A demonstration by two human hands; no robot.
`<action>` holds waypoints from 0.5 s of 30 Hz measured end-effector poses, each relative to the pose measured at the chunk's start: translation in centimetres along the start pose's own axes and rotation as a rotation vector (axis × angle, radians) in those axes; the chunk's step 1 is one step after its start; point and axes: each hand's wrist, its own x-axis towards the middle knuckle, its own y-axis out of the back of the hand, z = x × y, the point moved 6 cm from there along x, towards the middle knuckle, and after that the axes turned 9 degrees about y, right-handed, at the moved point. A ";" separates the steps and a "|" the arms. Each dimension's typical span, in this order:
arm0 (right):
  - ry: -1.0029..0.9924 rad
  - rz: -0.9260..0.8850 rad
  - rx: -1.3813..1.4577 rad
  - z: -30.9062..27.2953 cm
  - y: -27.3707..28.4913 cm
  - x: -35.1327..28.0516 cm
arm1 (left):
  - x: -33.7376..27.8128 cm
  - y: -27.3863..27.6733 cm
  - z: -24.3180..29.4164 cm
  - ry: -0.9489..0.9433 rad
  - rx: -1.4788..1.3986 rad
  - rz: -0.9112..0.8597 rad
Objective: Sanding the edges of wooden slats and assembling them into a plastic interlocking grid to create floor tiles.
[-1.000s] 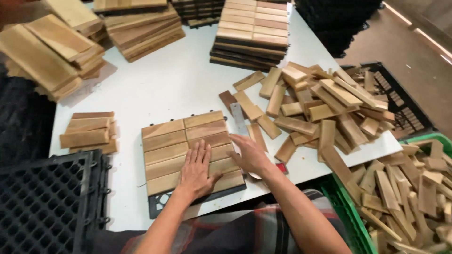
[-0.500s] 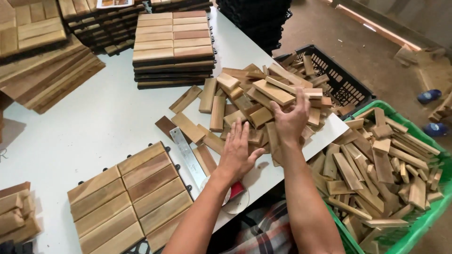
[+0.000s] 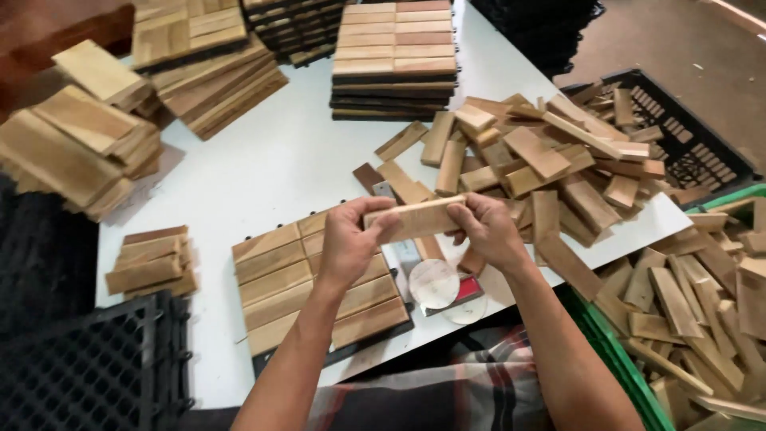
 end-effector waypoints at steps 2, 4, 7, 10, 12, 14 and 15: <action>-0.076 -0.095 0.086 -2.1 -2.8 -1.5 | -3.9 3.5 -0.6 0.058 -0.143 -0.019; -0.154 -0.201 0.164 -3.0 -5.5 -3.3 | -7.7 6.3 -3.0 0.103 -0.295 -0.033; -0.042 -0.219 0.163 -4.9 -9.3 -3.3 | -10.1 10.4 -5.4 0.135 -0.236 -0.009; 0.050 -0.358 0.109 -6.1 -13.0 -6.1 | -13.8 12.3 -7.5 0.216 -0.399 0.124; 0.042 -0.233 0.053 -4.9 -13.4 -6.4 | -13.6 13.1 -9.2 0.136 -0.479 0.136; 0.043 -0.198 0.093 -4.6 -14.1 -6.6 | -13.8 13.5 -9.0 0.120 -0.508 0.149; 0.033 -0.159 0.138 -4.3 -14.3 -7.2 | -14.2 13.5 -9.1 0.114 -0.532 0.160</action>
